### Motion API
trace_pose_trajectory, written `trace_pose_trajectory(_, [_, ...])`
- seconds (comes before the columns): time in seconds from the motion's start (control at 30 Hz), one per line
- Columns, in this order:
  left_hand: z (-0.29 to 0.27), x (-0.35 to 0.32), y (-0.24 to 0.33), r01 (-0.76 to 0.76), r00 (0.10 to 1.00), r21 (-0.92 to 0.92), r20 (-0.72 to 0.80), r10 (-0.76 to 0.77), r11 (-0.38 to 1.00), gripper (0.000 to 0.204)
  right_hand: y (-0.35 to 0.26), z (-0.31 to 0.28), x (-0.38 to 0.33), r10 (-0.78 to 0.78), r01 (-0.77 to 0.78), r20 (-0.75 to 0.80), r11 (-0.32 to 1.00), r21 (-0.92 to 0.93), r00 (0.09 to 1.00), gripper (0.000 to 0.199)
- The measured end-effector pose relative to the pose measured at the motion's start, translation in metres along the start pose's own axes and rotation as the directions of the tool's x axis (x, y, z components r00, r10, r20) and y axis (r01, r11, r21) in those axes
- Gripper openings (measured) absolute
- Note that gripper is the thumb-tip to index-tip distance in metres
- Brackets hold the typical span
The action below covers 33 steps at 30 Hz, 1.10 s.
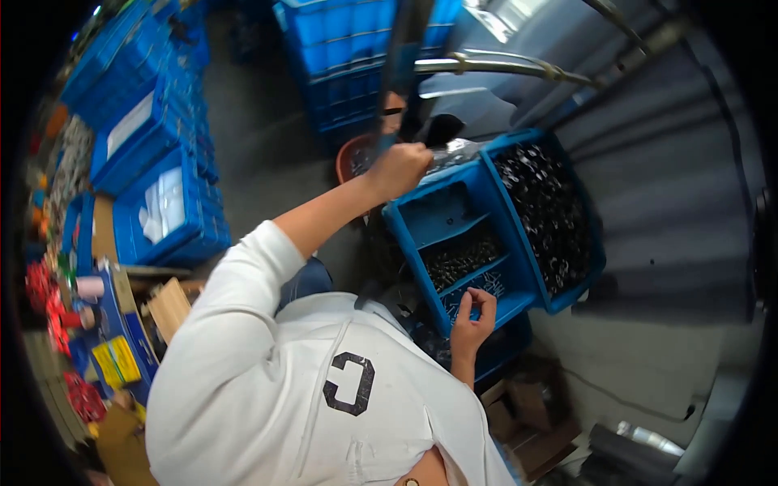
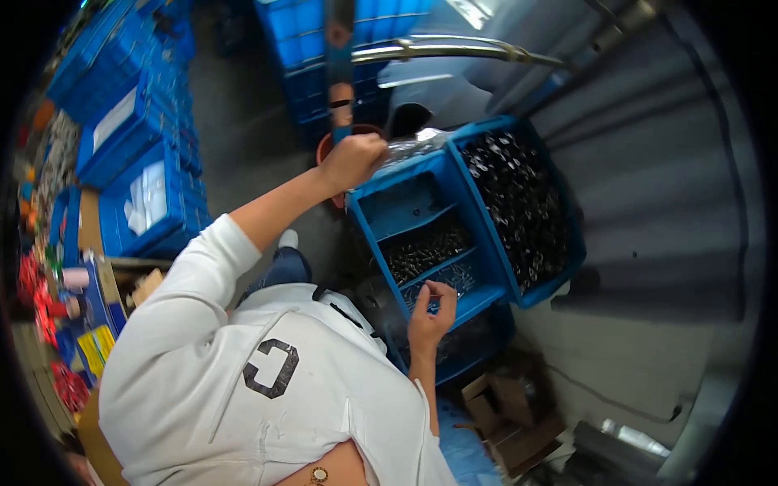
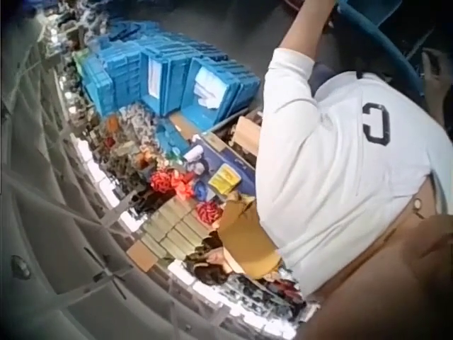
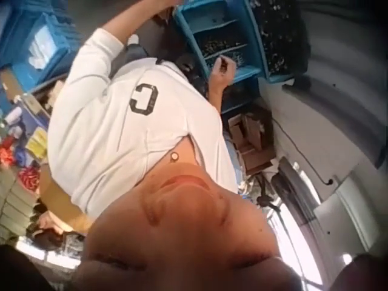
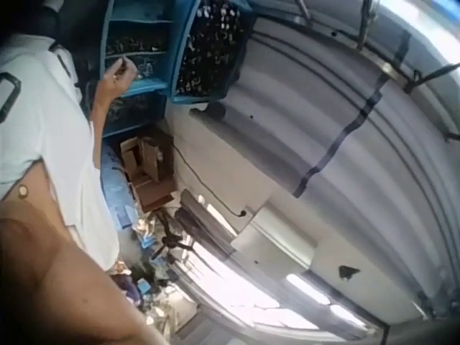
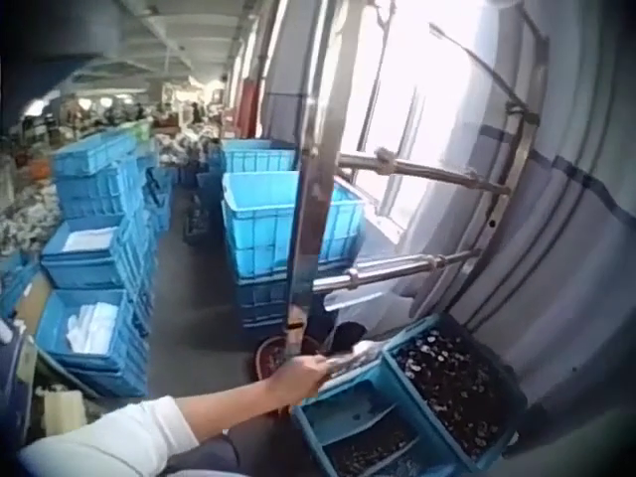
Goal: Manually inspecting small components and sorting them into containers and bags.
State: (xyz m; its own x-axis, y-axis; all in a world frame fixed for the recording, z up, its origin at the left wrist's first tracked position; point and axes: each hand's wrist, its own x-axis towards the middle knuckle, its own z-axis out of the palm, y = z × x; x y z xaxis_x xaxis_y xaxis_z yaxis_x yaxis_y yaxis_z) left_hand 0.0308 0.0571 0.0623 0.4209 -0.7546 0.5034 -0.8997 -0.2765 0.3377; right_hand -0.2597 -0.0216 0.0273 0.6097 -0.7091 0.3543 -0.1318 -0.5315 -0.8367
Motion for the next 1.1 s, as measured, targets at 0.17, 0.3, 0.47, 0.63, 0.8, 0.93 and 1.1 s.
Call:
trace_pose_trajectory(0.17, [-0.049,-0.143,-0.046,0.274,0.958,-0.16,0.132,-0.255,0.948,0.005,-0.05,0.063,0.006,-0.137,0.107,0.176,0.98,0.168,0.975,0.008])
trace_pose_trajectory(0.3, [-0.06,-0.281,-0.134,0.637,0.759,-0.004,0.173,-0.627,0.77,0.008,-0.084,0.14,0.023,-0.26,0.163,0.471,0.958,0.237,0.843,0.012])
trace_pose_trajectory(0.47, [-0.059,-0.481,-0.219,0.925,0.189,0.277,0.259,-0.947,0.261,0.018,-0.113,0.26,0.031,-0.112,0.083,0.752,0.994,0.076,0.65,0.017])
trace_pose_trajectory(0.63, [-0.084,-0.583,-0.236,0.977,-0.154,0.187,0.271,-0.95,-0.105,0.026,-0.097,0.343,0.022,0.099,0.064,0.9,0.988,-0.139,0.424,0.022])
trace_pose_trajectory(0.8, [-0.115,-0.58,-0.289,0.982,-0.182,0.1,0.305,-0.935,-0.159,0.022,-0.089,0.398,0.035,0.243,0.049,0.901,0.959,-0.278,0.36,0.024])
trace_pose_trajectory(0.93, [-0.133,-0.54,-0.353,0.995,-0.066,-0.046,0.355,-0.933,-0.088,0.019,-0.088,0.413,0.042,0.358,-0.015,0.848,0.924,-0.383,0.392,0.025])
trace_pose_trajectory(1.1, [-0.135,-0.437,-0.429,0.977,0.054,-0.213,0.365,-0.929,-0.026,0.018,-0.079,0.422,0.06,0.444,-0.079,0.791,0.887,-0.455,0.42,0.027])
